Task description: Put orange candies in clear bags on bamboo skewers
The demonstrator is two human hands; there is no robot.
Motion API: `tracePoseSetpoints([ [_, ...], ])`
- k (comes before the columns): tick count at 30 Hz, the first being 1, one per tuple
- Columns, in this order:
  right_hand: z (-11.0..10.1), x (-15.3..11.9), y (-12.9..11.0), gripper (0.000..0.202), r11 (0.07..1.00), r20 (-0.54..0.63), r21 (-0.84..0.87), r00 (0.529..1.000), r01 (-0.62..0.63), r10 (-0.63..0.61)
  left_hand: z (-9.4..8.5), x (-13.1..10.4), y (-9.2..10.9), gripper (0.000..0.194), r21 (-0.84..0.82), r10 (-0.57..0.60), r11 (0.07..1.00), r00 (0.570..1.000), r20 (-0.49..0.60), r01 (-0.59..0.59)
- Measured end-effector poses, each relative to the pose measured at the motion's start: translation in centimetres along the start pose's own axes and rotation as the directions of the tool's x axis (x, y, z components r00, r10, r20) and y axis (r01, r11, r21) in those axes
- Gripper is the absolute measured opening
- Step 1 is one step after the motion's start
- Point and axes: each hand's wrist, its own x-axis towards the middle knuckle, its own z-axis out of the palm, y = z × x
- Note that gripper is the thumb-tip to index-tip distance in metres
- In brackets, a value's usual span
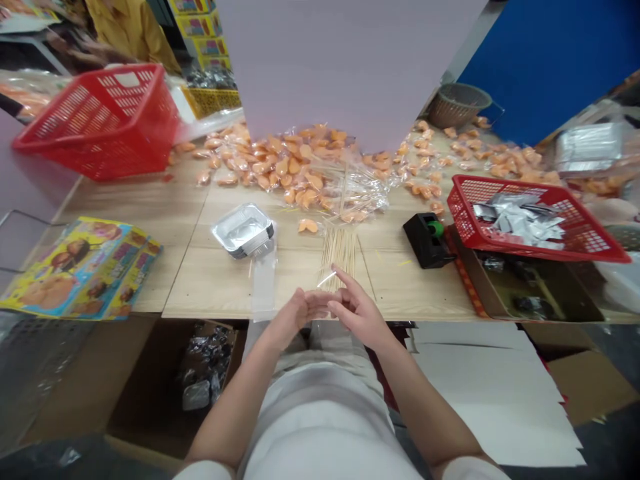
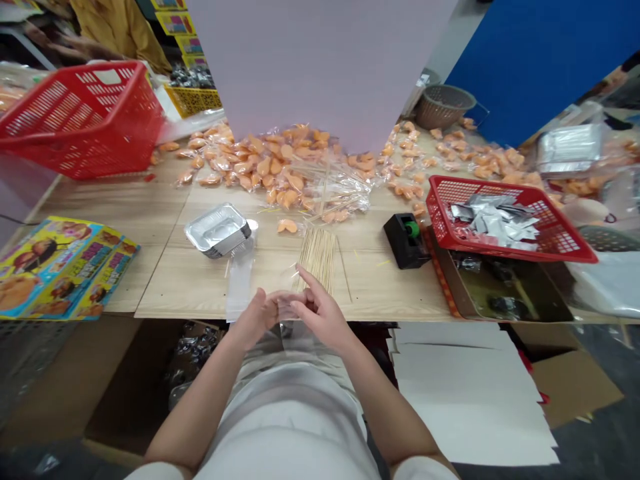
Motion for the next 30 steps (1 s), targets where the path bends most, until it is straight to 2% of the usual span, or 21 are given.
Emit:
tracePoseSetpoints([
  [1,0.3,-0.3,0.1,0.067,1.0,0.025,-0.025,1.0,0.004,-0.004,0.5,0.0,-0.1,0.063,-0.09,-0.029,0.995,0.999,0.022,0.031],
  [2,0.4,-0.6,0.3,0.068,0.998,0.059,-0.057,0.998,0.001,0.002,1.1,0.2,-0.1,0.055,-0.165,-0.031,0.986,0.999,-0.013,0.029],
  [4,0.2,-1.1,0.6,0.07,0.992,0.117,-0.125,0.992,-0.023,0.038,2.0,0.6,0.0,0.04,-0.263,-0.02,0.964,0.985,-0.172,-0.026],
  [5,-0.3,-1.2,0.8,0.071,0.986,0.1,-0.16,0.993,-0.04,0.056,2.2,0.9,0.1,0.037,-0.295,-0.025,0.954,0.969,-0.244,-0.05],
  [6,-1.1,-1.1,1.1,0.068,0.978,0.032,-0.203,0.998,-0.055,0.063,2.4,1.1,0.1,0.036,-0.32,-0.038,0.945,0.954,-0.298,-0.063],
  [7,-2.2,-0.7,1.4,0.062,0.963,-0.09,-0.262,0.995,-0.071,0.048,2.4,1.3,0.1,0.037,-0.337,-0.055,0.939,0.941,-0.333,-0.064],
  [8,-3.4,-0.2,1.8,0.053,0.936,-0.247,-0.339,0.969,-0.099,0.013,2.4,1.4,0.1,0.038,-0.347,-0.073,0.936,0.931,-0.357,-0.06],
  [10,-5.9,1.4,2.7,0.037,0.833,-0.52,-0.503,0.85,-0.23,-0.079,2.4,1.6,-0.2,0.041,-0.342,-0.093,0.939,0.918,-0.384,-0.048],
  [11,-6.9,2.4,3.2,0.033,0.761,-0.584,-0.563,0.807,-0.322,-0.09,2.5,1.6,-0.3,0.042,-0.332,-0.094,0.942,0.915,-0.392,-0.045],
  [12,-7.6,3.4,3.6,0.032,0.691,-0.606,-0.599,0.793,-0.405,-0.061,2.6,1.6,-0.5,0.044,-0.318,-0.09,0.947,0.915,-0.394,-0.044],
  [15,-7.7,5.9,4.3,0.028,0.512,-0.592,-0.675,0.804,-0.53,0.051,3.1,1.4,-0.9,0.048,-0.265,-0.059,0.963,0.927,-0.37,-0.044],
  [17,-7.0,7.0,4.4,0.021,0.459,-0.591,-0.696,0.804,-0.552,0.071,3.2,1.3,-0.8,0.049,-0.229,-0.033,0.972,0.934,-0.357,-0.053],
  [20,-6.6,7.5,4.4,0.018,0.46,-0.599,-0.684,0.796,-0.566,0.088,3.0,1.0,-0.4,0.048,-0.202,-0.007,0.977,0.93,-0.369,-0.073],
  [26,-8.9,7.2,4.3,0.018,0.498,-0.569,-0.669,0.811,-0.552,0.136,2.4,1.0,-0.4,0.046,-0.215,-0.013,0.974,0.923,-0.384,-0.075],
  [30,-9.3,7.3,4.3,0.018,0.503,-0.564,-0.66,0.81,-0.557,0.157,2.6,1.3,-0.4,0.048,-0.227,-0.03,0.972,0.932,-0.362,-0.057],
])
